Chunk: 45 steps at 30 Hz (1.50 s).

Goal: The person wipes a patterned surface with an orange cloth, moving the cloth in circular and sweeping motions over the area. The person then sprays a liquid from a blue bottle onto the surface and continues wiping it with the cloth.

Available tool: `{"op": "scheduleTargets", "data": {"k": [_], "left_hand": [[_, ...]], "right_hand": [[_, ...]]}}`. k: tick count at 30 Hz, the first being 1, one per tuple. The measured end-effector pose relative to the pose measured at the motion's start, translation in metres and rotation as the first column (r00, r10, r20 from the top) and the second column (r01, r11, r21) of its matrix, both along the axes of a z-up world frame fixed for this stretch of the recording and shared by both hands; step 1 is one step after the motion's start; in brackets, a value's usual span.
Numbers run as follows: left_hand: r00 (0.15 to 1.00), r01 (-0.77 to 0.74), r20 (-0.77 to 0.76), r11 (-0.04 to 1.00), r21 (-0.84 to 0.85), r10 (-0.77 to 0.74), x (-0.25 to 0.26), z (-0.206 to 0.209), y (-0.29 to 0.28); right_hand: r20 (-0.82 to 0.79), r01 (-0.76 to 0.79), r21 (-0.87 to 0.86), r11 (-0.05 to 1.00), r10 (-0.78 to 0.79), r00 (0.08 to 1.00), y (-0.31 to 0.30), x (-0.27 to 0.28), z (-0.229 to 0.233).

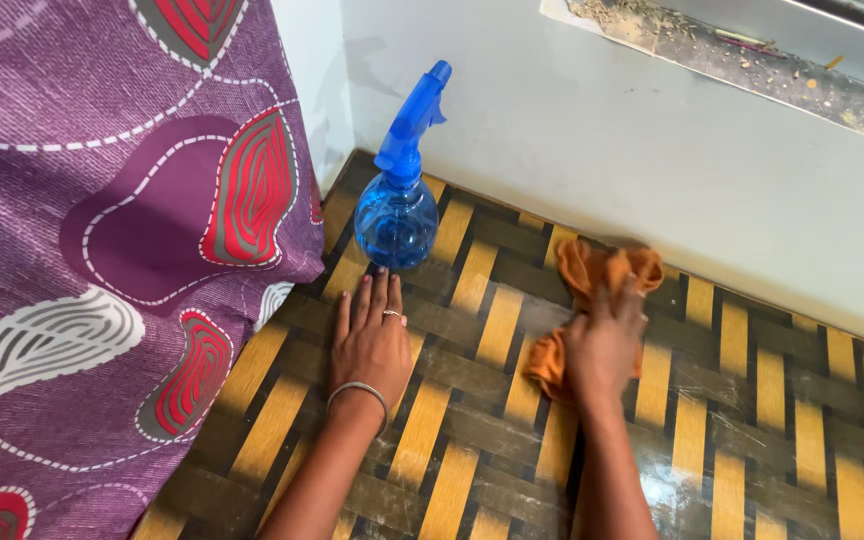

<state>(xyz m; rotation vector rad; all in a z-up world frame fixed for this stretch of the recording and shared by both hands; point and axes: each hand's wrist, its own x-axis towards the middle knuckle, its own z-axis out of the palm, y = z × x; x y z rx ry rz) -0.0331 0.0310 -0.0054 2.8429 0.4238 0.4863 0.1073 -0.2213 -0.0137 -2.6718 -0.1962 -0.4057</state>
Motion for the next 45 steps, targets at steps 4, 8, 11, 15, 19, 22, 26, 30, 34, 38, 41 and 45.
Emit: {"op": "scheduleTargets", "data": {"k": [4,8,11,15,19,22,26,30,34,38,41,45], "left_hand": [[1.0,0.002,0.001,1.0,0.012,-0.002,0.001,0.003,0.001],[1.0,-0.003,-0.002,1.0,0.007,0.003,0.001,0.001,0.001],[1.0,-0.004,-0.001,1.0,-0.007,0.004,-0.001,-0.001,0.001],[1.0,0.003,0.025,1.0,-0.03,-0.003,-0.004,-0.002,0.004],[0.999,-0.044,0.009,0.996,-0.071,0.045,-0.018,-0.008,0.005],[0.994,-0.097,-0.049,0.994,-0.046,0.095,-0.035,-0.01,0.01],[0.984,-0.171,-0.061,0.985,-0.036,0.169,-0.064,-0.007,0.028],[0.982,-0.18,-0.058,0.983,-0.019,0.179,-0.079,-0.009,0.035],[0.983,-0.179,-0.034,0.984,0.005,0.179,-0.082,-0.007,0.033],[0.978,-0.209,-0.025,0.978,-0.013,0.209,-0.082,-0.003,0.029],[0.976,-0.213,0.031,0.972,-0.096,0.217,-0.082,0.0,0.03],[0.966,-0.2,0.117,0.953,-0.229,0.23,-0.083,-0.003,0.032]], "right_hand": [[0.051,-0.257,0.011,0.966,0.256,0.965,0.067,0.008,0.007],[0.127,-0.523,-0.02,0.852,0.521,0.844,0.138,0.023,0.014],[0.124,-0.62,0.017,0.784,0.614,0.78,0.153,0.027,0.019],[0.115,-0.681,0.015,0.733,0.675,0.729,0.13,0.022,0.027],[0.021,-0.709,-0.008,0.705,0.709,0.705,0.085,-0.037,0.032],[-0.038,-0.786,-0.04,0.616,0.786,0.618,0.074,-0.094,0.042],[-0.038,-0.881,0.015,0.473,0.881,0.472,0.08,-0.111,0.057],[-0.05,-0.794,0.117,0.596,0.802,0.595,0.084,-0.067,0.047],[0.084,-0.683,0.025,0.73,0.68,0.729,0.09,-0.008,0.038],[0.149,-0.613,-0.027,0.79,0.61,0.779,0.1,-0.021,0.032],[0.1,-0.668,0.016,0.744,0.664,0.741,0.102,-0.066,0.034],[0.066,-0.803,0.039,0.594,0.801,0.595,0.131,-0.134,0.036]]}}
